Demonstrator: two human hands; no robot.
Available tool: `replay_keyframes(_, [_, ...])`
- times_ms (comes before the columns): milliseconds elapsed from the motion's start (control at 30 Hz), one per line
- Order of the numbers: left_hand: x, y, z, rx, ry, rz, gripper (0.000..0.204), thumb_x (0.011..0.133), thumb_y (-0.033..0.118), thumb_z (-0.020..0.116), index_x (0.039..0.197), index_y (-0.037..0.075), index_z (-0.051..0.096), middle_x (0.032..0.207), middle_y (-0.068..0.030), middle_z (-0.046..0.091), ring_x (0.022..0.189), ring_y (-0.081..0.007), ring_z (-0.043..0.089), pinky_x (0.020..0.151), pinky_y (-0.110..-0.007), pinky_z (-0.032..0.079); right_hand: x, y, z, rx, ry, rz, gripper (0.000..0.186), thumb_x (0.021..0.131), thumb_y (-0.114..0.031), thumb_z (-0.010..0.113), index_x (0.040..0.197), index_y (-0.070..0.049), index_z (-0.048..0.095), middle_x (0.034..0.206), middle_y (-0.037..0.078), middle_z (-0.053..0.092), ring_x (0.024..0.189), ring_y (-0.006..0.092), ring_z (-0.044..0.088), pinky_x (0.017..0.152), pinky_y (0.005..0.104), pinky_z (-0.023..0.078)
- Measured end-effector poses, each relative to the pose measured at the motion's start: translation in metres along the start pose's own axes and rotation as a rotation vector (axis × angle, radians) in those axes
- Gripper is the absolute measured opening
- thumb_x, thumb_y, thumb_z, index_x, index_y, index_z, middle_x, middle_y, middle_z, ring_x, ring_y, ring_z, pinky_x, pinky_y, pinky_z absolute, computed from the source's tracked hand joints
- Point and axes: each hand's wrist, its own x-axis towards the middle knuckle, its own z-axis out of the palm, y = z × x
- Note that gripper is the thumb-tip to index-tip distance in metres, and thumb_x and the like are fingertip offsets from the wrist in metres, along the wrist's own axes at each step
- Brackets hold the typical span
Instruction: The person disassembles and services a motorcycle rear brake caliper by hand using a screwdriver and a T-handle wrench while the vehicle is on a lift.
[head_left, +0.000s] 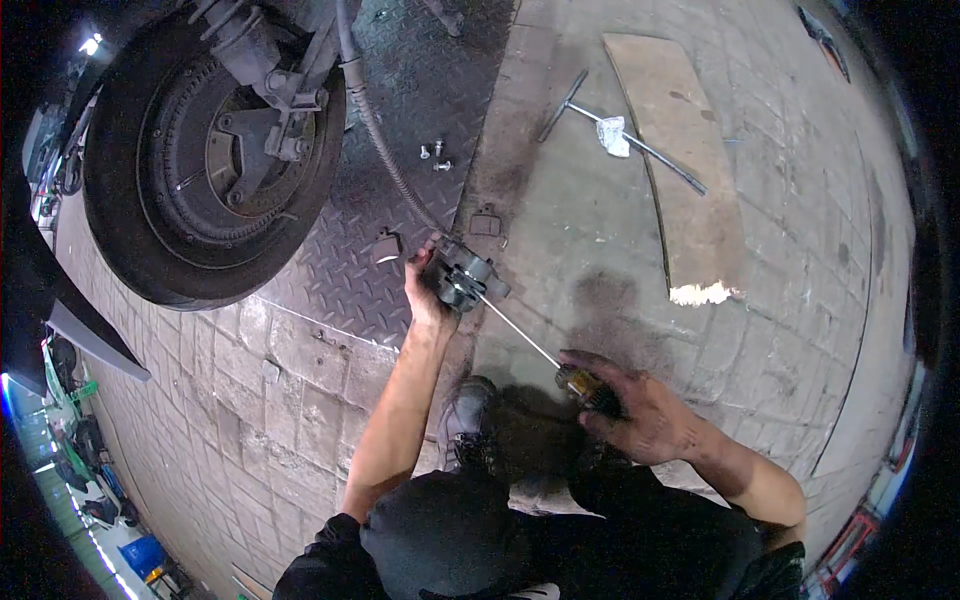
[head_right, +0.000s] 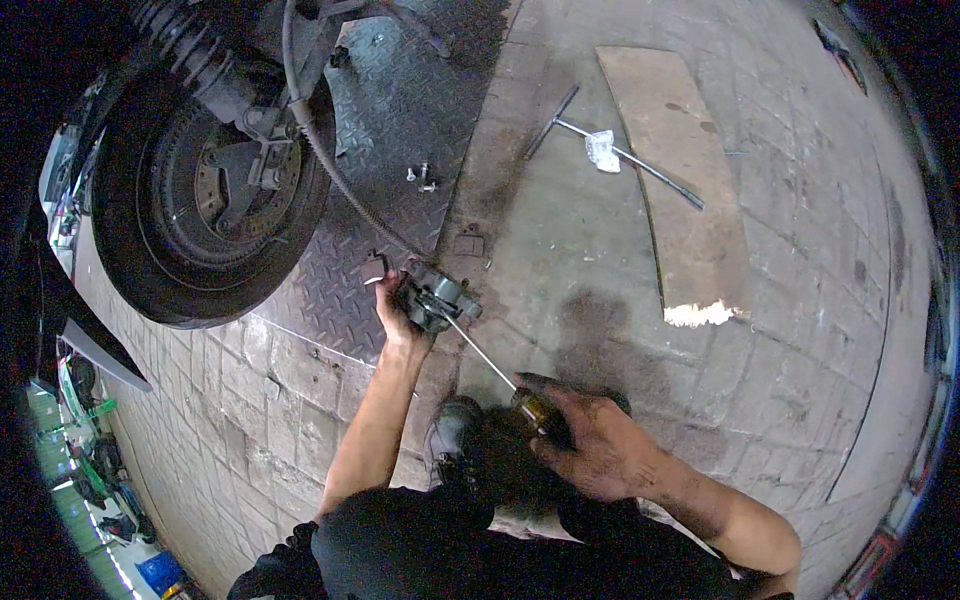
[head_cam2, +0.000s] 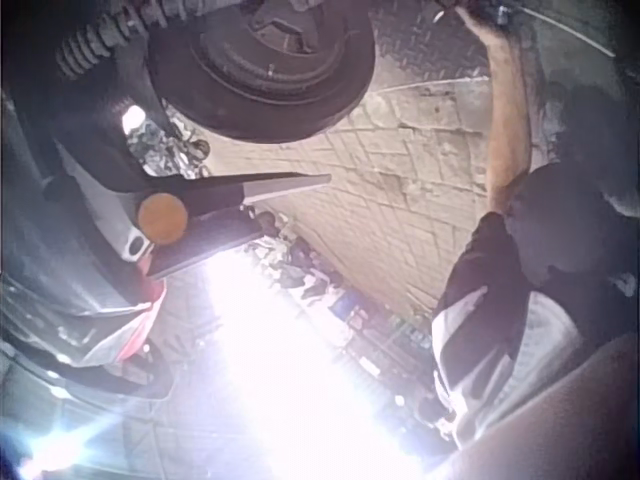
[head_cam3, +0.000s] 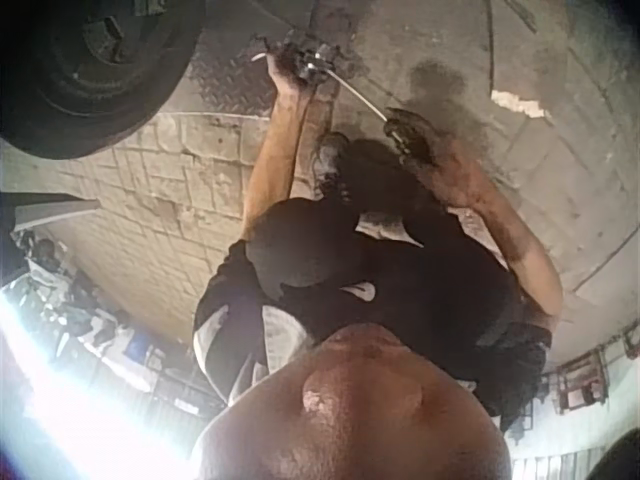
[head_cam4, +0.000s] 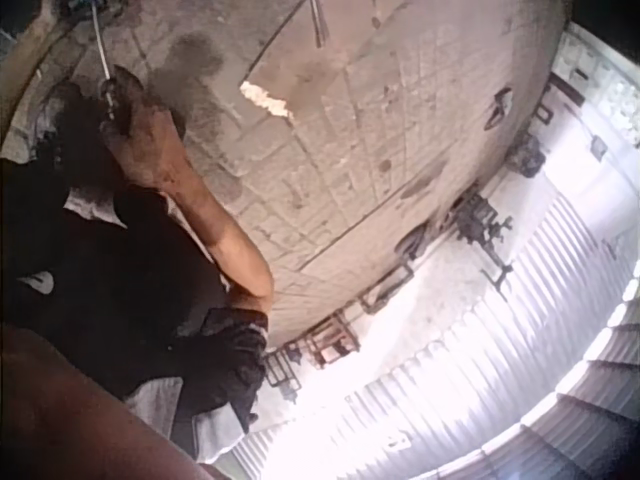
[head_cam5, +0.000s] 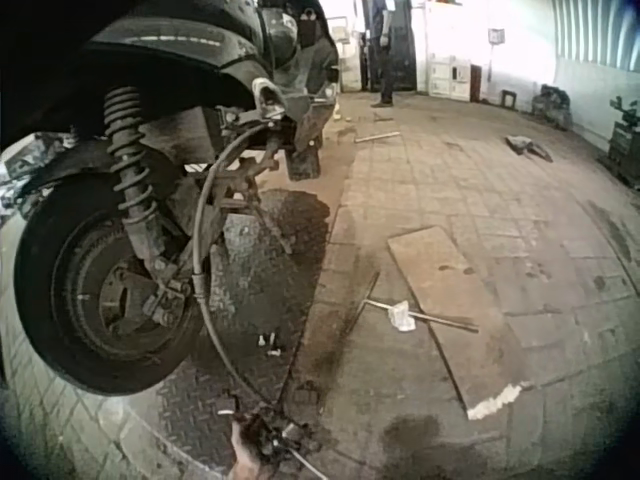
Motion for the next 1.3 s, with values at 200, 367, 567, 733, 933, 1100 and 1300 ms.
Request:
replay_keyframes(200, [-0.013,0.008,0.018,0.106,-0.127,-0.026,0.045,0.074,0.028,0.061,0.112,0.009,0.045,0.099,-0.0055,0.052,0.092,-0.0217,0.054,0.080,-0.038,0.048,0.006,0.005,-0.001,0.062,-0.009,-0.005,0.053,0.082,-0.013,0.054,0.130,-0.008,0.033,0.102,0.016,0.058,0.090,0.0267,0.056,0.083,0.0348,0.042])
replay_keyframes(367, [-0.009,0.008,0.011,0.127,-0.130,-0.096,0.046,0.074,0.027,0.061,0.113,0.008,0.044,0.094,-0.0063,0.052,0.088,-0.0213,0.055,0.076,-0.037,0.050,0.007,0.003,0.001,0.025,-0.010,0.005,0.053,0.082,-0.014,0.054,0.131,-0.008,0.033,0.102,0.015,0.058,0.089,0.0249,0.056,0.083,0.0337,0.042])
replay_keyframes(567, [-0.012,0.010,0.012,0.131,-0.157,-0.087,0.046,0.075,0.028,0.060,0.111,0.004,0.045,0.095,-0.0082,0.054,0.087,-0.0224,0.056,0.076,-0.038,0.050,0.007,0.003,0.004,0.043,0.023,-0.018,0.053,0.082,-0.012,0.054,0.131,-0.009,0.033,0.107,0.016,0.056,0.098,0.0258,0.055,0.087,0.0339,0.041])
replay_keyframes(733, [-0.016,0.012,0.007,0.234,-0.130,-0.117,0.048,0.075,0.030,0.057,0.112,0.002,0.046,0.096,-0.0115,0.056,0.091,-0.0257,0.057,0.079,-0.040,0.049,0.006,-0.008,-0.003,0.095,-0.058,0.130,0.053,0.082,-0.012,0.054,0.131,-0.009,0.034,0.113,0.016,0.054,0.106,0.0259,0.052,0.091,0.0335,0.038])
replay_keyframes(933, [-0.024,0.027,0.021,0.212,-0.359,-0.198,0.060,0.071,0.039,0.052,0.115,0.000,0.045,0.109,-0.0192,0.055,0.099,-0.0317,0.055,0.088,-0.045,0.043,0.002,0.002,-0.002,0.084,-0.027,0.012,0.050,0.081,-0.016,0.054,0.127,-0.006,0.037,0.092,0.023,0.058,0.084,0.0346,0.057,0.077,0.0383,0.044])
replay_keyframes(1100, [-0.014,0.023,0.013,0.193,-0.191,-0.092,0.046,0.074,0.038,0.049,0.106,0.005,0.049,0.095,-0.0135,0.057,0.088,-0.0276,0.057,0.081,-0.043,0.047,0.002,-0.004,0.010,0.087,0.065,-0.031,0.048,0.082,-0.016,0.054,0.125,-0.004,0.038,0.098,0.023,0.056,0.088,0.0354,0.057,0.078,0.0388,0.043])
replay_keyframes(1300, [-0.016,0.015,0.013,0.207,-0.173,-0.056,0.041,0.075,0.033,0.047,0.106,0.006,0.048,0.090,-0.0128,0.057,0.082,-0.0265,0.057,0.075,-0.040,0.049,0.005,0.000,0.014,0.159,-0.004,0.054,0.048,0.083,-0.016,0.054,0.127,-0.005,0.037,0.108,0.017,0.053,0.101,0.0239,0.051,0.088,0.0338,0.039])
